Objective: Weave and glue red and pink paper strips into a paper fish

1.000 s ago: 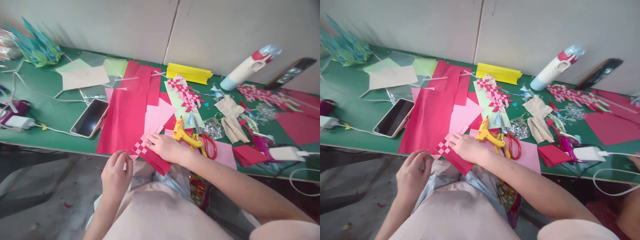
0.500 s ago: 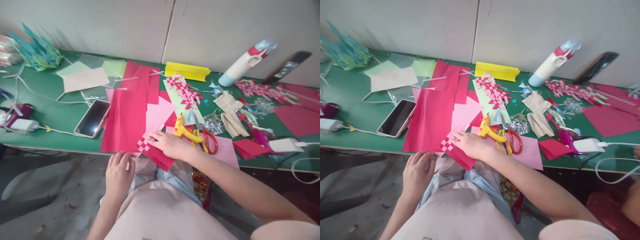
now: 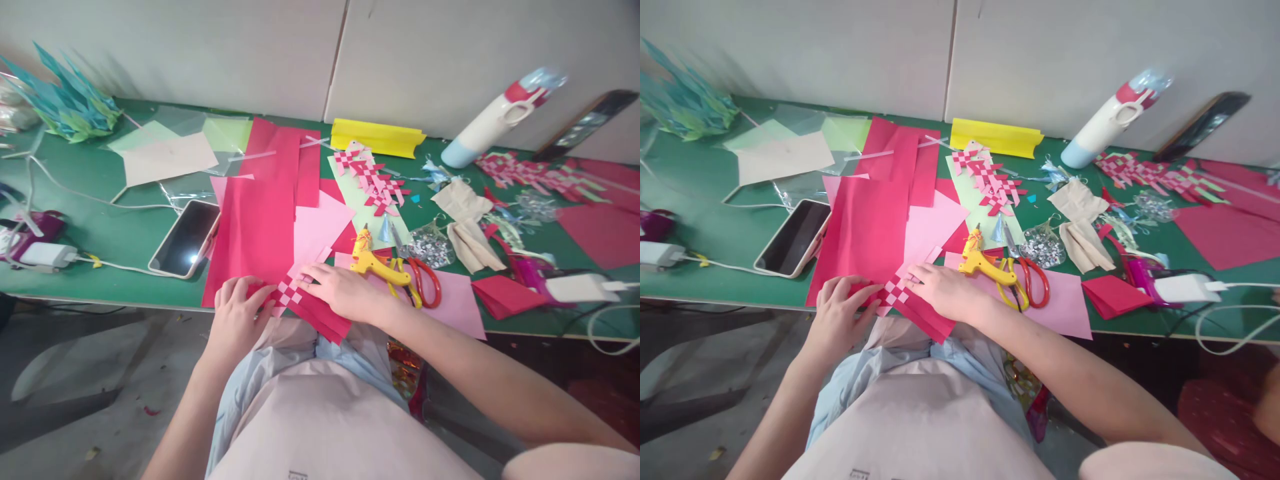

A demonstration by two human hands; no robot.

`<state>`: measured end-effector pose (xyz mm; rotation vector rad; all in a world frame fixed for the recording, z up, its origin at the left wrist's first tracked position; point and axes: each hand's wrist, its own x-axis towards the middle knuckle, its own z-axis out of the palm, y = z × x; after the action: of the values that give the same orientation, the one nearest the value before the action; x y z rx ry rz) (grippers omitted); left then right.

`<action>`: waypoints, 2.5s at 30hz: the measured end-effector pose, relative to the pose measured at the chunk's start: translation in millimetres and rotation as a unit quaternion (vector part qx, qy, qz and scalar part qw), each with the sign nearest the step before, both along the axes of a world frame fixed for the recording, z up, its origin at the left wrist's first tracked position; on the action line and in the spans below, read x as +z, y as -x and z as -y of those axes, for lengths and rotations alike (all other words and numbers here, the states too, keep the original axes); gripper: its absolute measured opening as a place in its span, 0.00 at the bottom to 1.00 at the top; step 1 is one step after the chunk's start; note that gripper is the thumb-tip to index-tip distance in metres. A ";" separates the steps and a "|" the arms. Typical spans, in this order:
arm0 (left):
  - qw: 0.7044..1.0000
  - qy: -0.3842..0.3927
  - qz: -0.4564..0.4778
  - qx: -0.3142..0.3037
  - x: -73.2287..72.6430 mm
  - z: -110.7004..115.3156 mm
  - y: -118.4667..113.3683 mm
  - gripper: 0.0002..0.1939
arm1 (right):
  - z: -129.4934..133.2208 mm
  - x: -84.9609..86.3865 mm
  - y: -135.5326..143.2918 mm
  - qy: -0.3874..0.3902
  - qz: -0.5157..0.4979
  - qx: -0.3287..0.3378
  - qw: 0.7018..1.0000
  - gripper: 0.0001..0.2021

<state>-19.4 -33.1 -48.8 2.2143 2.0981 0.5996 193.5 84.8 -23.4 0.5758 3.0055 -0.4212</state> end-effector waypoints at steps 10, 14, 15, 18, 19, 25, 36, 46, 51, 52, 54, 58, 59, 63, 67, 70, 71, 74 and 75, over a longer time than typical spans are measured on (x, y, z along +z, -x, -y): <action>0.993 -0.047 -0.074 -0.075 1.8 -2.4 8.4 0.13 | 0.8 -0.4 -1.2 -0.032 -0.001 0.004 0.999 0.19; 0.985 -0.057 -0.118 -0.110 1.5 0.7 12.3 0.16 | 9.9 3.1 3.6 -0.057 -0.028 -0.009 0.998 0.17; 0.983 -0.059 -0.128 -0.114 1.2 1.5 13.1 0.17 | 14.0 2.7 5.9 -0.061 -0.038 -0.012 0.997 0.17; 0.977 -0.064 -0.157 -0.129 0.9 3.7 14.7 0.18 | 28.0 -3.0 13.0 -0.061 -0.067 -0.009 0.996 0.18; 0.976 -0.063 -0.160 -0.132 0.9 4.3 15.0 0.18 | 32.2 -5.9 14.9 -0.060 -0.072 -0.007 0.996 0.19; 0.977 -0.058 -0.163 -0.127 -0.3 7.0 14.4 0.19 | 43.7 -16.3 19.6 -0.067 -0.070 -0.011 0.995 0.18; 0.979 -0.047 -0.140 -0.138 -5.0 9.7 12.7 0.23 | 24.7 -8.1 -0.9 0.002 -0.140 -0.053 0.989 0.16; 0.983 -0.073 -0.089 -0.143 -6.9 17.3 0.5 0.24 | 34.7 -17.1 -6.3 -0.032 -0.117 -0.057 0.991 0.20; 0.980 -0.084 -0.110 -0.144 -8.6 18.7 -6.9 0.23 | 35.4 -20.5 -10.1 -0.028 -0.115 -0.052 0.992 0.20; 0.980 -0.084 -0.109 -0.144 -8.6 18.5 -7.9 0.23 | 35.5 -20.5 -11.0 -0.029 -0.117 -0.052 0.991 0.19; 0.981 -0.082 -0.104 -0.142 -8.3 17.7 -10.3 0.23 | 36.1 -19.8 -12.4 -0.038 -0.123 -0.049 0.990 0.18; 0.985 -0.068 -0.098 -0.128 -7.6 15.8 -15.7 0.25 | 37.9 -18.4 -13.3 -0.050 -0.130 -0.039 0.989 0.17; 0.985 -0.064 -0.100 -0.125 -7.6 15.4 -16.7 0.25 | 38.2 -18.2 -13.4 -0.050 -0.130 -0.038 0.990 0.16; 0.985 -0.062 -0.102 -0.123 -6.7 13.2 -18.5 0.25 | 39.1 -17.4 -13.6 -0.052 -0.125 -0.041 0.990 0.17; 0.984 -0.070 -0.097 -0.128 -4.4 8.7 -20.8 0.24 | 41.3 -18.6 -13.0 -0.058 -0.140 -0.046 0.987 0.16; 0.984 -0.073 -0.088 -0.133 -2.8 5.5 -21.3 0.22 | 42.8 -19.8 -15.5 -0.046 -0.169 -0.054 0.983 0.17; 0.985 -0.076 -0.081 -0.133 -2.2 4.8 -20.6 0.21 | 43.1 -19.7 -17.6 -0.043 -0.182 -0.059 0.981 0.17; 0.989 -0.085 -0.057 -0.105 -0.1 3.9 -15.9 0.21 | 44.1 -16.9 -27.0 -0.043 -0.221 -0.104 0.969 0.19; 0.991 -0.088 -0.051 -0.086 0.3 3.8 -14.2 0.20 | 44.9 -15.5 -30.4 -0.046 -0.230 -0.125 0.964 0.19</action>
<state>-5.2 -36.9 -48.5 2.5402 1.9379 0.6963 224.0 39.9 -38.9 1.0008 3.4165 -0.4908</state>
